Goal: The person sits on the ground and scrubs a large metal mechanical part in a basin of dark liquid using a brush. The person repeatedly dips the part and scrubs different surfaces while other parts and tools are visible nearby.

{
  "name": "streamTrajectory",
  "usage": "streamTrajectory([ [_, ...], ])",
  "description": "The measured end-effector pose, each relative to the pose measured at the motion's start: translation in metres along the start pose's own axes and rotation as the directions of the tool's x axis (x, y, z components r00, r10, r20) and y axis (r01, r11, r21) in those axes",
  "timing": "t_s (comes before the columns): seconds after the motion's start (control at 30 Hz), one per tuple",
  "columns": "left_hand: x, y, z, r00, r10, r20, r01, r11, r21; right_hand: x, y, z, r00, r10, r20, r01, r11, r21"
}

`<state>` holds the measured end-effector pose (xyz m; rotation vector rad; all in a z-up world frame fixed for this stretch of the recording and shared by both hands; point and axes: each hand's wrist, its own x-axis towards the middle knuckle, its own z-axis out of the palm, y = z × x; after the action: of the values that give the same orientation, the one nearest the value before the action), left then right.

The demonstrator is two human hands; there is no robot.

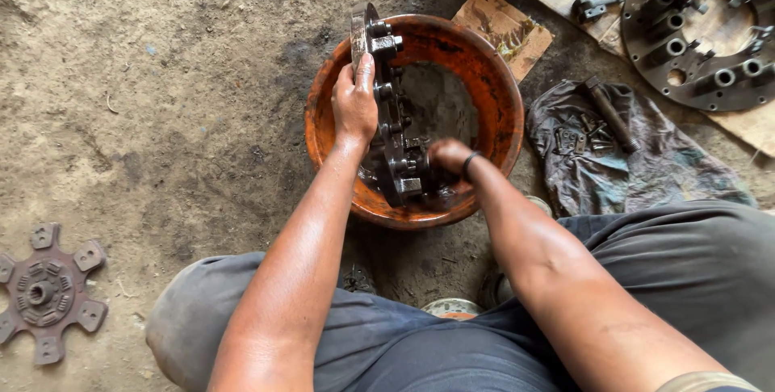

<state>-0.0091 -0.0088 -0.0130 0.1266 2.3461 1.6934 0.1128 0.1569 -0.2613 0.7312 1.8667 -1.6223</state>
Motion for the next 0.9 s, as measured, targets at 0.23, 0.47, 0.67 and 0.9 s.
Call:
streamTrajectory([
  [0.23, 0.004, -0.004, 0.003, 1.000, 0.012, -0.001, -0.012, 1.000, -0.011, -0.108, -0.145, -0.047, 0.828, -0.497, 0.259, 0.291, 0.776, 0.560],
  [0.47, 0.021, -0.016, 0.006, 0.999, 0.018, -0.034, -0.019, 0.999, -0.033, -0.151, -0.212, -0.006, 0.712, -0.698, 0.076, 0.677, 0.712, 0.187],
  [0.67, 0.023, -0.018, -0.003, 0.999, -0.040, -0.015, 0.038, 0.994, -0.106, -0.141, -0.179, 0.076, 0.093, -0.848, -0.522, 0.725, 0.417, -0.549],
  [0.9, 0.015, -0.017, -0.007, 0.999, -0.019, -0.034, 0.016, 0.996, -0.089, -0.086, -0.154, 0.077, 0.490, -0.591, -0.641, 0.758, 0.652, -0.022],
])
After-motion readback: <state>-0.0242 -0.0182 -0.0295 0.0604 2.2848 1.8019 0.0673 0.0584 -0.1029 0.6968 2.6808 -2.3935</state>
